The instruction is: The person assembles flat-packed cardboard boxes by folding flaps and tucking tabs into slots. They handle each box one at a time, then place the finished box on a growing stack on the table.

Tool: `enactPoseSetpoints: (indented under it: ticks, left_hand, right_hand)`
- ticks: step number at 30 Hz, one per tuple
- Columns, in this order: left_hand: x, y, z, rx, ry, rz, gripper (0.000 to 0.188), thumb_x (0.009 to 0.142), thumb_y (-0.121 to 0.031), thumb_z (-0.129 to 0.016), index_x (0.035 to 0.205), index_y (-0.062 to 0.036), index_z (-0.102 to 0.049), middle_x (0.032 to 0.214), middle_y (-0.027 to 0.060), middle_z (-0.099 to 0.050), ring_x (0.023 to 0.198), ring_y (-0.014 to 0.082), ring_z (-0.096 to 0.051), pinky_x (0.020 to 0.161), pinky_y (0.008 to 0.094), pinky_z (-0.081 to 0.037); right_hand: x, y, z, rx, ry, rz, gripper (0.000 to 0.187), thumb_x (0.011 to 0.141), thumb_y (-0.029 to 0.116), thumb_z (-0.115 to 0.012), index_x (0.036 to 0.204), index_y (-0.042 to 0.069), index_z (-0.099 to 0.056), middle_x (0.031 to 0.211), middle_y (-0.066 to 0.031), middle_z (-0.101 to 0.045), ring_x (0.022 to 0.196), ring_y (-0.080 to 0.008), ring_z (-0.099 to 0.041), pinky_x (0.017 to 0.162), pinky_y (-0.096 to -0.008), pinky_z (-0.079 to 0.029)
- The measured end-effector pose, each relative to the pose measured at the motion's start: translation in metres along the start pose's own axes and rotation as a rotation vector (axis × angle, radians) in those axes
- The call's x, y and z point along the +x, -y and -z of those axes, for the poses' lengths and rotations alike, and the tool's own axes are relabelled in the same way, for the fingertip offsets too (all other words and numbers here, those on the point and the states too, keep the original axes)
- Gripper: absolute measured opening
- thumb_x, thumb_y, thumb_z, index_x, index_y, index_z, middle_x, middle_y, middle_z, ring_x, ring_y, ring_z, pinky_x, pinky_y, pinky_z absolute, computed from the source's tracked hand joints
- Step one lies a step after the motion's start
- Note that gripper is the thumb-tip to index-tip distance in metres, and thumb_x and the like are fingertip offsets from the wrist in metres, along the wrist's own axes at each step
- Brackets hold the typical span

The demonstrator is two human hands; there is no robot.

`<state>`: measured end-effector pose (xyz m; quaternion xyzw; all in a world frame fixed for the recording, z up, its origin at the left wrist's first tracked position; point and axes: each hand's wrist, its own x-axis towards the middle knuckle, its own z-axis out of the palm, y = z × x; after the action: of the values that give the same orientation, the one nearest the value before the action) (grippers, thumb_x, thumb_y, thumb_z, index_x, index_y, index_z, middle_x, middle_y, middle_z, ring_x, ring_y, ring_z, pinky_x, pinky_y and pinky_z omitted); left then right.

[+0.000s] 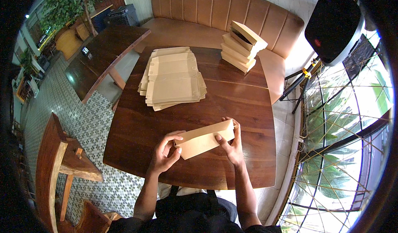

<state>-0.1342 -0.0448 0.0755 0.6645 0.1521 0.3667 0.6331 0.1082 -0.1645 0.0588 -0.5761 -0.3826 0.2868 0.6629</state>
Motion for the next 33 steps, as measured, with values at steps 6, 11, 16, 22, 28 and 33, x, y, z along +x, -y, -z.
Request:
enactPoseSetpoints:
  ticks: [6,11,16,22,28,33]
  left_hand:
    - [0.003,0.005,-0.003,0.144,-0.087,0.007,0.035,0.095,0.001,-0.069,0.128,-0.0032,-0.061,0.135,0.0160,-0.065,0.126,0.0220,-0.062,0.107,0.0370,-0.049]
    - [0.013,0.006,-0.008,0.100,-0.165,0.057,0.031,0.095,0.001,-0.068,0.125,-0.0008,-0.063,0.127,0.0110,-0.067,0.115,0.0163,-0.064,0.101,0.0327,-0.051]
    - [0.020,0.003,-0.008,0.021,-0.185,0.166,0.025,0.097,0.001,-0.067,0.122,0.0008,-0.065,0.117,0.0063,-0.068,0.105,0.0116,-0.065,0.094,0.0292,-0.054]
    - [0.018,0.002,-0.001,0.013,-0.160,0.205,0.020,0.102,-0.003,-0.067,0.121,0.0011,-0.064,0.112,0.0059,-0.068,0.099,0.0099,-0.067,0.086,0.0264,-0.057]
    - [0.017,-0.001,0.012,-0.030,-0.071,0.211,0.022,0.104,-0.006,-0.067,0.122,0.0025,-0.061,0.116,0.0097,-0.070,0.104,0.0120,-0.067,0.088,0.0272,-0.056]
    - [0.019,-0.002,0.014,0.094,-0.087,0.185,0.019,0.103,-0.003,-0.067,0.120,0.0034,-0.062,0.099,0.0041,-0.068,0.091,0.0041,-0.064,0.078,0.0208,-0.055]
  right_hand:
    - [0.001,0.011,-0.015,-0.742,-0.145,0.397,0.105,0.079,0.037,-0.091,0.160,0.006,-0.030,0.162,-0.0230,-0.035,0.156,-0.0449,-0.024,0.127,-0.0573,-0.021]
    - [-0.015,0.031,-0.029,-0.974,0.251,0.632,0.067,0.078,0.053,-0.088,0.136,0.025,-0.069,0.154,-0.0117,-0.049,0.145,-0.0376,-0.038,0.117,-0.0608,-0.026]
    - [-0.020,0.021,-0.063,-0.851,0.256,0.594,0.074,0.079,0.054,-0.087,0.141,0.023,-0.064,0.144,-0.0069,-0.057,0.139,-0.0326,-0.047,0.116,-0.0555,-0.027]
    - [-0.025,0.004,-0.074,-0.875,0.076,0.636,0.053,0.077,0.033,-0.088,0.123,0.015,-0.070,0.131,-0.0064,-0.065,0.130,-0.0316,-0.055,0.115,-0.0539,-0.030]
    - [-0.028,-0.004,-0.072,-0.837,0.032,0.646,0.048,0.074,0.025,-0.083,0.119,0.015,-0.071,0.128,-0.0062,-0.066,0.128,-0.0319,-0.057,0.120,-0.0582,-0.028]
    - [-0.027,-0.008,-0.074,-0.832,0.005,0.654,0.051,0.076,0.026,-0.080,0.125,0.018,-0.070,0.132,-0.0073,-0.062,0.133,-0.0328,-0.054,0.123,-0.0614,-0.026]
